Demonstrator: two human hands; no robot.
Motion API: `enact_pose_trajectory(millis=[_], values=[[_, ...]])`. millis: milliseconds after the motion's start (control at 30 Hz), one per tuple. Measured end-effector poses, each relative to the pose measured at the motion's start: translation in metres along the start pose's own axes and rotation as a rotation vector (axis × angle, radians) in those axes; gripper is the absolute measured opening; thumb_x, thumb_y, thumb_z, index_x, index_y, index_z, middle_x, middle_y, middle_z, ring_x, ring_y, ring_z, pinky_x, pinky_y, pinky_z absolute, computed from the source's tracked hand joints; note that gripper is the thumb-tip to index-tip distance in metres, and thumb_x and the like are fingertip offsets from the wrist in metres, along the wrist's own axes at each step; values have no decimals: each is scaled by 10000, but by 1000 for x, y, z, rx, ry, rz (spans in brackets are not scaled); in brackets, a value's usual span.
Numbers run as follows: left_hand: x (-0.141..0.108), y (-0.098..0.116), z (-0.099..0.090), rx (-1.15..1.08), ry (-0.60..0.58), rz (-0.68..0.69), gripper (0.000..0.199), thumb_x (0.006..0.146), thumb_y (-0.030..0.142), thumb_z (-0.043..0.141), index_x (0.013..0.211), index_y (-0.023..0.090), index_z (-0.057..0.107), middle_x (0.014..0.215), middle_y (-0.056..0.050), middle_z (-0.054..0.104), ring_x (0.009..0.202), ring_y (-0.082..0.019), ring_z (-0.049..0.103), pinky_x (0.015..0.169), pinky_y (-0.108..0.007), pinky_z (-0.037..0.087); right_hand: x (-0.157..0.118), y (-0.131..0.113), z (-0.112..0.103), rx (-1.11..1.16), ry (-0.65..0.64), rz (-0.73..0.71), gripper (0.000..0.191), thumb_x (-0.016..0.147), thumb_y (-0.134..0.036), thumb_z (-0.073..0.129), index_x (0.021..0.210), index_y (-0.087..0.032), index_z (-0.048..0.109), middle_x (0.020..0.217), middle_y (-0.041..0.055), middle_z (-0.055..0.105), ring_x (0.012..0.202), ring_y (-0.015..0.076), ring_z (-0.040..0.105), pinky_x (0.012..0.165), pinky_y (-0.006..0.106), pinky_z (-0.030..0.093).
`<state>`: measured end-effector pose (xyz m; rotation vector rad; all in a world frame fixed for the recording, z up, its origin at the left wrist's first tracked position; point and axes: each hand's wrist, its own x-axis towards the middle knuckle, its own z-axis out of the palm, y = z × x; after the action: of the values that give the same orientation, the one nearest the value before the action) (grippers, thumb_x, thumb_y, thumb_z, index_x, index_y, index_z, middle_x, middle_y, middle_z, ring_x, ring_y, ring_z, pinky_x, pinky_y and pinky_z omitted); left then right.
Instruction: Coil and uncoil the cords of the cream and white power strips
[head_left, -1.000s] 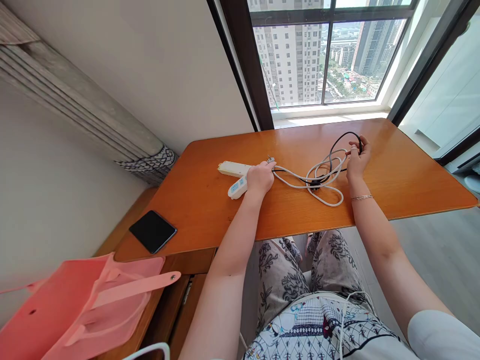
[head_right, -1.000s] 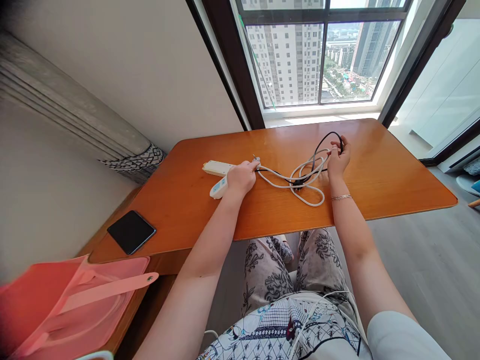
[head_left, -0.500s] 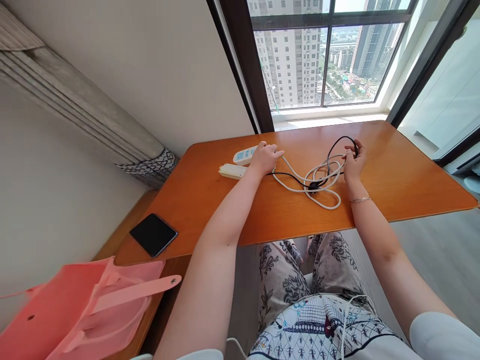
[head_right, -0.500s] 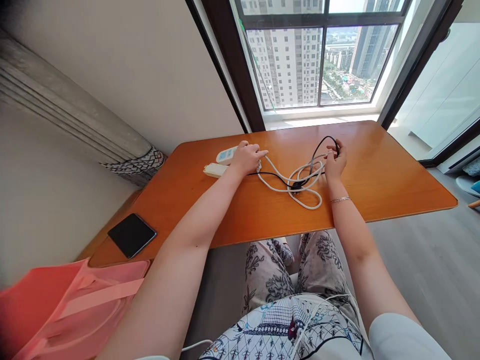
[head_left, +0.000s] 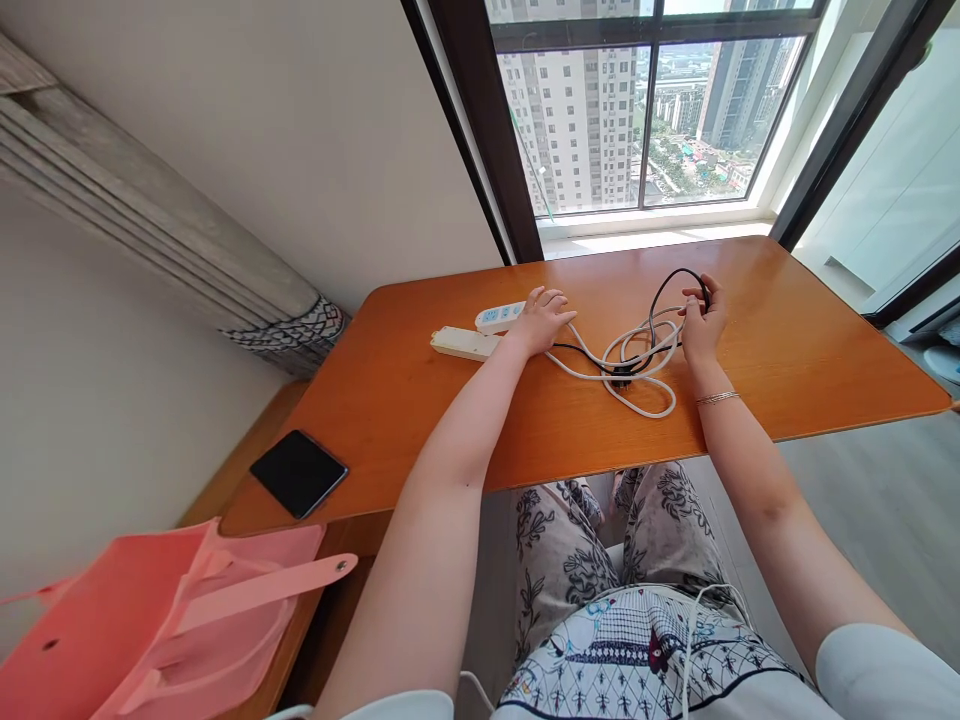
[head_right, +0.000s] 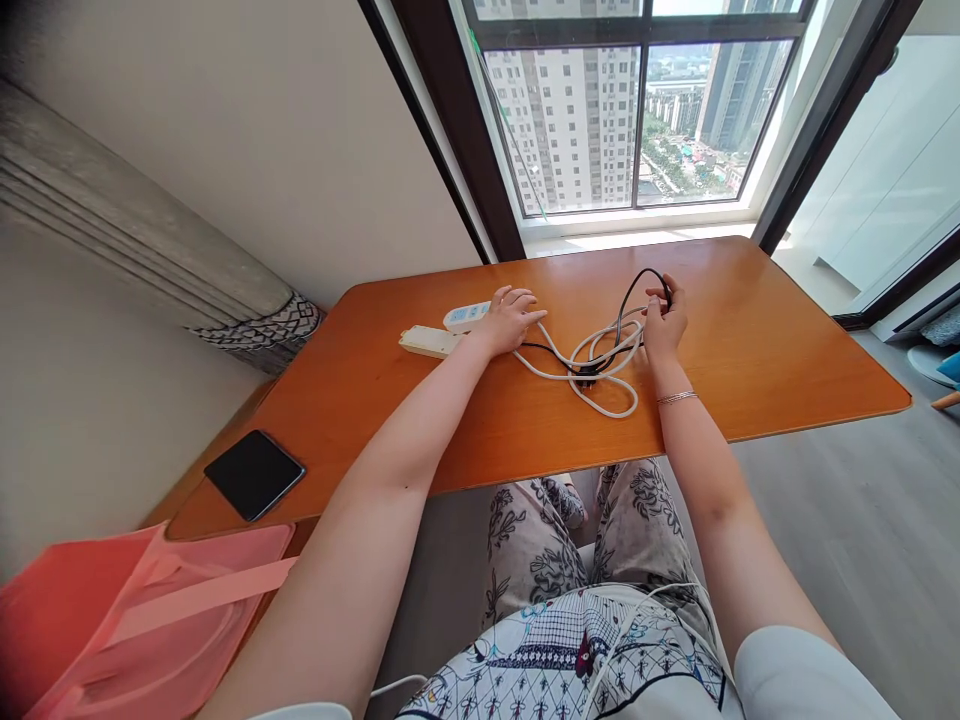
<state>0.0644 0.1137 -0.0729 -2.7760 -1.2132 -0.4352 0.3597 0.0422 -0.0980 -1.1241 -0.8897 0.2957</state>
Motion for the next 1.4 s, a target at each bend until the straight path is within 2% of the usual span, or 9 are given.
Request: enact_pose_trajectory(millis=[133, 233, 333, 433, 667, 900, 967, 1167, 1400], values=[[-19, -4, -9, 29, 50, -54, 394, 832, 144, 539, 1177, 175, 725, 1336, -185, 648, 1322, -333, 544, 1156, -519, 368, 2, 8, 0, -23, -11, -27, 446, 868, -271, 521, 1309, -240, 581, 1013, 30, 692, 735, 123, 585, 699, 265, 563], [-34, -10, -13, 77, -66, -71, 296, 911, 267, 495, 1060, 164, 729, 1115, -174, 726, 1091, -321, 652, 1031, -490, 453, 4, 14, -1, -51, -19, -49, 454, 872, -293, 509, 1318, -236, 571, 1030, 50, 687, 761, 139, 604, 711, 284, 571], [-45, -13, -14, 93, -174, -60, 293, 951, 344, 478, 974, 183, 722, 1035, -143, 756, 1030, -302, 679, 997, -448, 467, 6, 18, -1, -85, -25, -65, 469, 881, -294, 487, 1340, -229, 560, 1061, 73, 690, 824, 164, 630, 754, 318, 581], [-53, -12, -19, 91, -159, -132, 320, 984, 345, 427, 951, 187, 703, 1036, -149, 761, 1002, -303, 688, 908, -414, 477, 7, 19, -2, -131, -34, -77, 482, 913, -302, 454, 1379, -219, 548, 1085, 93, 692, 922, 190, 652, 820, 348, 580], [-73, -23, -45, -25, 171, -364, 242, 984, 381, 442, 998, 218, 620, 900, -95, 704, 829, -269, 647, 720, -355, 416, 6, 16, -2, -201, 13, -74, 475, 989, -326, 335, 1407, -207, 526, 1057, 85, 689, 925, 178, 665, 849, 334, 556], [-75, -49, -71, -421, 931, -501, 408, 988, 560, 505, 754, 227, 488, 674, 9, 458, 709, -181, 528, 713, -307, 413, 11, 14, -2, -97, 64, 15, 413, 1013, -346, 327, 1362, -200, 491, 1067, 81, 678, 729, 133, 600, 746, 291, 540], [-75, -52, -78, -508, 1067, -539, 467, 977, 624, 504, 738, 225, 475, 674, 19, 428, 698, -168, 513, 713, -301, 423, 14, 16, -3, -60, 54, 61, 404, 1021, -405, 344, 1339, -214, 505, 1010, 57, 662, 652, 119, 558, 663, 270, 512], [-82, -47, -93, -536, 1057, -575, 512, 937, 683, 550, 727, 222, 478, 716, 5, 480, 748, -173, 543, 733, -308, 449, 36, 10, -7, 23, -4, 101, 456, 992, -534, 452, 1307, -231, 580, 756, -20, 523, 580, 121, 490, 517, 231, 400], [-94, -54, -107, -460, 1054, -669, 423, 1020, 493, 540, 711, 218, 454, 686, 14, 487, 787, -163, 547, 784, -318, 440, 83, -39, -39, -293, -113, -196, 466, 1020, -532, 422, 1224, -205, 683, 856, 60, 653, 748, 196, 630, 678, 360, 540]])
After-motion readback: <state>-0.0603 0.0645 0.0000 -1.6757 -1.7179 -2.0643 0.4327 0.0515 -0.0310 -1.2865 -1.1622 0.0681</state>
